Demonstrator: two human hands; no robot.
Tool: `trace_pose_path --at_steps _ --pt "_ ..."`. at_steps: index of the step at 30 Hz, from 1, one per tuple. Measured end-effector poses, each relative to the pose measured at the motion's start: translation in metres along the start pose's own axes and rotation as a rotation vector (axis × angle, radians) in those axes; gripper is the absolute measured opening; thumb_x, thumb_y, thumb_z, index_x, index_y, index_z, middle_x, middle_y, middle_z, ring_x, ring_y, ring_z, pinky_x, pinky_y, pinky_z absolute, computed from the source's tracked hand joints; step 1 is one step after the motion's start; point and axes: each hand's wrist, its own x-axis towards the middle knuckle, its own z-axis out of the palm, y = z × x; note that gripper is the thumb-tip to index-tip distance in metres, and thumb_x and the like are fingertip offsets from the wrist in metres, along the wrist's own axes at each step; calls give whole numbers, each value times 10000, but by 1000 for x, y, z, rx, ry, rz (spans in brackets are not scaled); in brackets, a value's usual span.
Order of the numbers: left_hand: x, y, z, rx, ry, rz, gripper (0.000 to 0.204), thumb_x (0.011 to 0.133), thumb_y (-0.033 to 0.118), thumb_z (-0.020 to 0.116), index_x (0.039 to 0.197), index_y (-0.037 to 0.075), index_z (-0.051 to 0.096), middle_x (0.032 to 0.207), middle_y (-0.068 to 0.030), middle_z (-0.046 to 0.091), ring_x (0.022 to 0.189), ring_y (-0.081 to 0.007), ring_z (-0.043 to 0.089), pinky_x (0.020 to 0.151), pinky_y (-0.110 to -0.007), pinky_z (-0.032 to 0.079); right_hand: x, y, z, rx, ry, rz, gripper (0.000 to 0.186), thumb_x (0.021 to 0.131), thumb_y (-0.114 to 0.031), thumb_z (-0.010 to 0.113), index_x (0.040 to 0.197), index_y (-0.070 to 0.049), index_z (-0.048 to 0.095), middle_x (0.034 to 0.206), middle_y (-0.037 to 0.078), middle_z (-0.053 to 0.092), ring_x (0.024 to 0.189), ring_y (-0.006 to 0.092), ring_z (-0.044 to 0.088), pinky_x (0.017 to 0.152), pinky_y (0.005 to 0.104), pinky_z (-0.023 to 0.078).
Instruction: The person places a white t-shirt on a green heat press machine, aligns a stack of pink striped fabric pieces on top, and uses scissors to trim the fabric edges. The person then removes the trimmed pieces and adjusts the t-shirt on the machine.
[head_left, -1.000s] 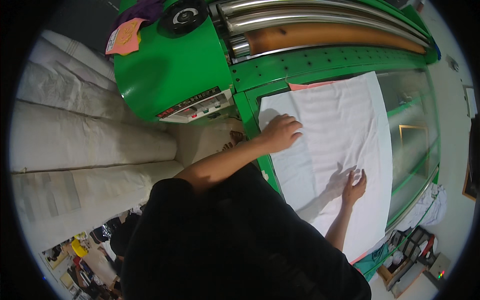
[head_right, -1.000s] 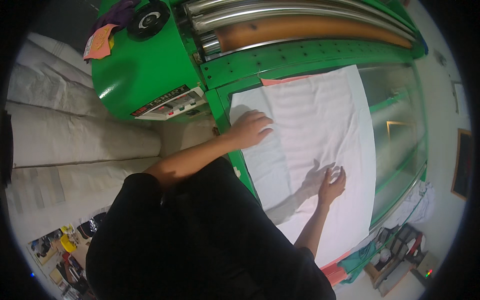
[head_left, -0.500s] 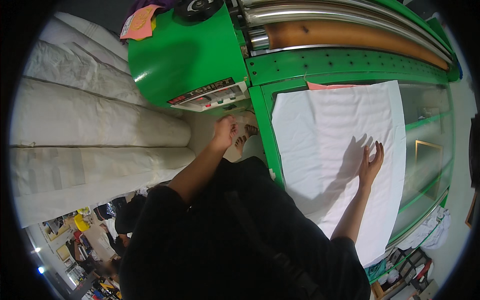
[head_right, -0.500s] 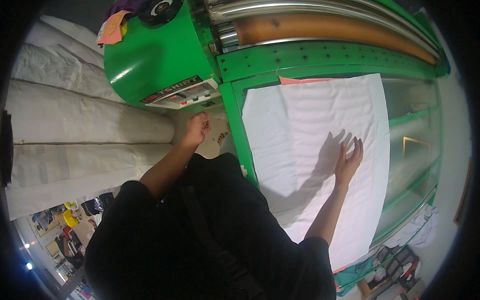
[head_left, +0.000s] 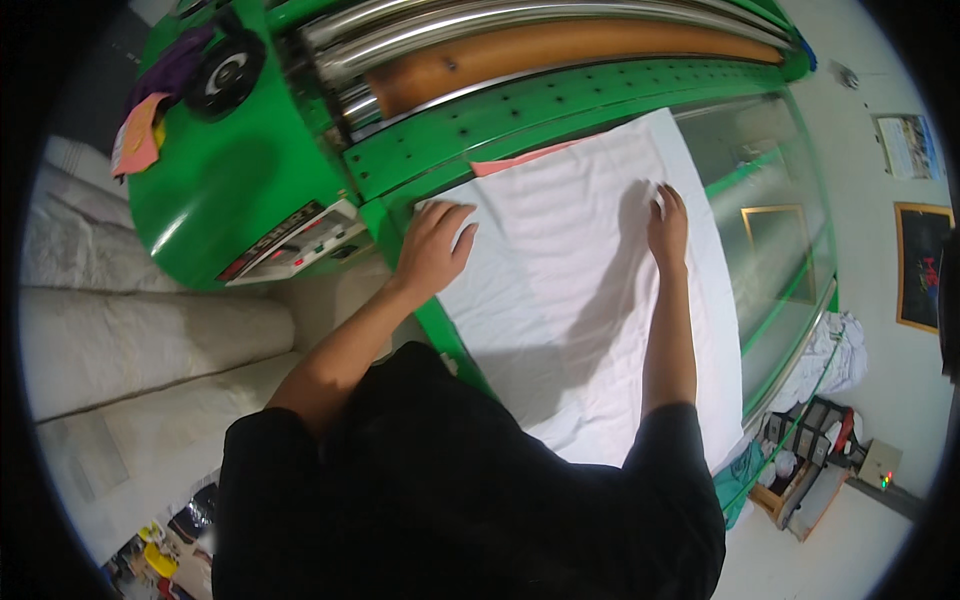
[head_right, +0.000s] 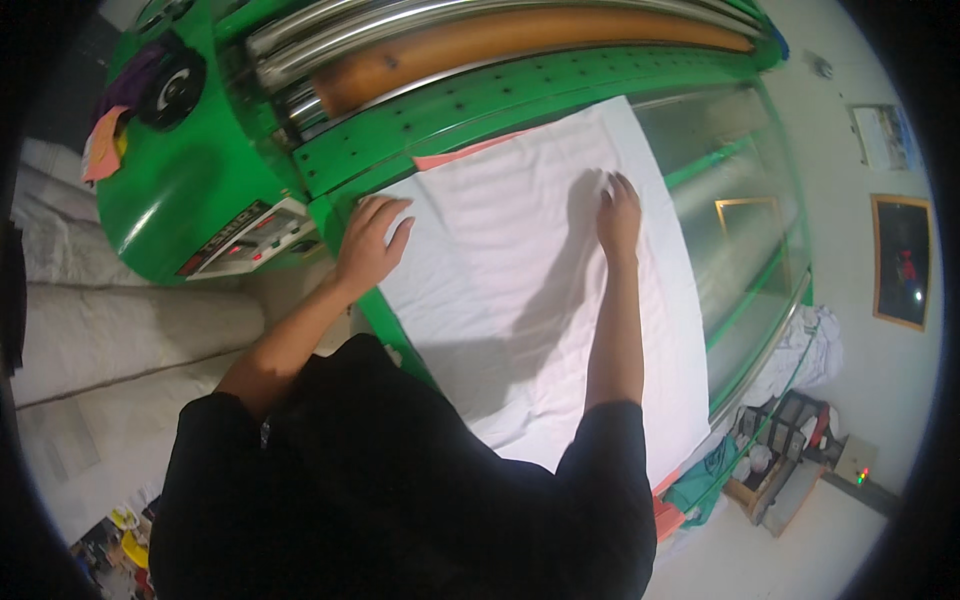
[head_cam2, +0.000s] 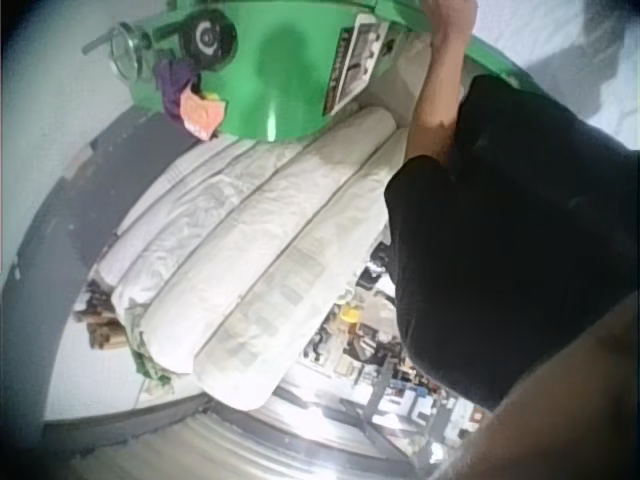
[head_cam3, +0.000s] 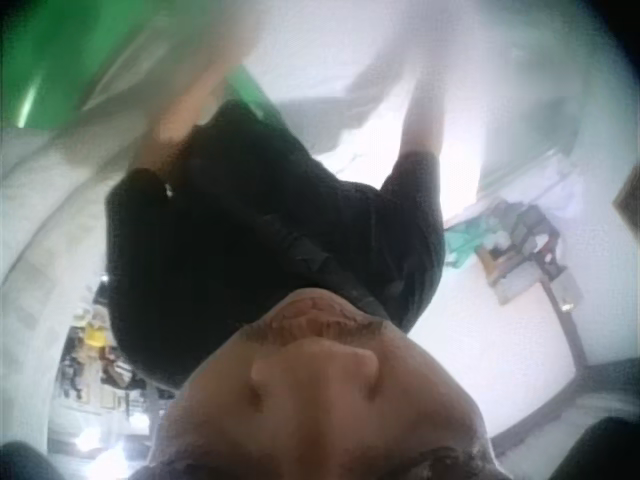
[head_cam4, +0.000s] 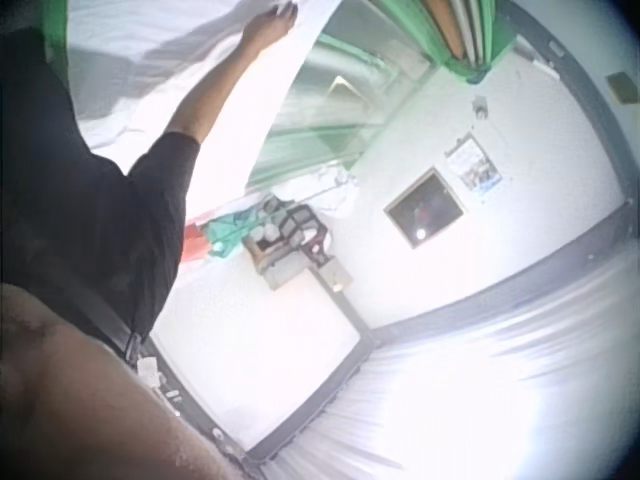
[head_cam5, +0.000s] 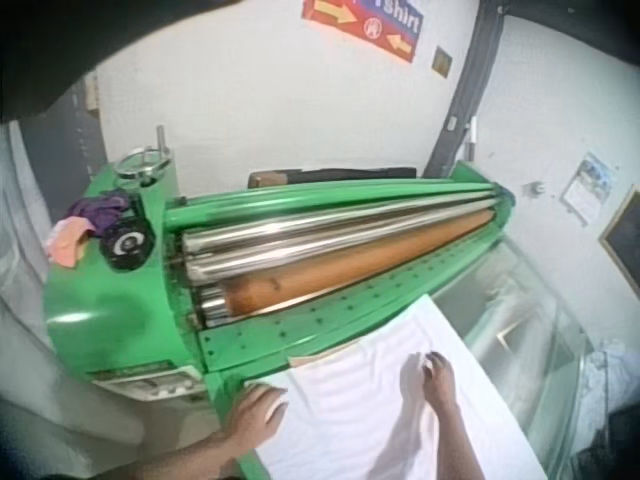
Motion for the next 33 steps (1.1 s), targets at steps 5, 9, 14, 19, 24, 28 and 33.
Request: trace_pose_path --at_steps 5,9,14,19,24,28,33 --pt "66 -2 57 310 -300 -86 328 924 115 718 1224 5 641 1227 -163 648 1173 -349 597 990 -457 488 99 16 29 -147 -71 -328 448 976 -9 454 1379 -100 628 1453 162 604 1327 367 570 1113 467 474" --pt "88 5 64 344 -451 -320 304 923 141 728 1171 -8 631 1194 -192 660 1160 -367 617 982 -497 482 139 20 51 -398 -168 -250 455 999 -57 439 1394 -177 631 1381 112 654 1274 327 612 1060 485 502" --pt "101 -2 49 322 -507 -232 241 926 139 726 1095 -3 630 1091 -231 699 1089 -399 666 931 -517 498 167 12 38 -500 -307 -207 347 974 -150 485 1214 -192 732 1228 47 721 1193 310 646 968 488 538" --pt "115 -13 49 216 -491 -334 181 934 97 687 1064 -4 613 1077 -266 696 1057 -450 663 896 -547 517 174 24 40 -525 -142 -176 208 964 -169 565 1089 -152 730 1197 59 703 1153 302 654 913 483 536" --pt "121 -23 42 104 -378 -554 200 931 82 659 1091 -11 583 1072 -273 683 1075 -457 649 904 -558 512 188 11 47 -435 -53 -9 183 961 -176 609 1111 -130 702 1168 105 671 1123 336 655 933 509 530" --pt "117 -22 45 236 -290 -484 315 920 91 664 1218 24 586 1235 -233 643 1162 -437 625 959 -551 493 183 9 65 -297 115 95 216 953 -222 648 1142 -124 685 1176 137 669 1104 357 656 897 521 539" --pt "73 -12 58 382 -201 74 581 944 238 682 1475 79 509 1561 -174 442 1455 -396 402 1190 -572 301 152 -12 81 -58 290 202 370 980 -230 624 1302 -48 647 1304 157 641 1149 382 642 957 524 516"
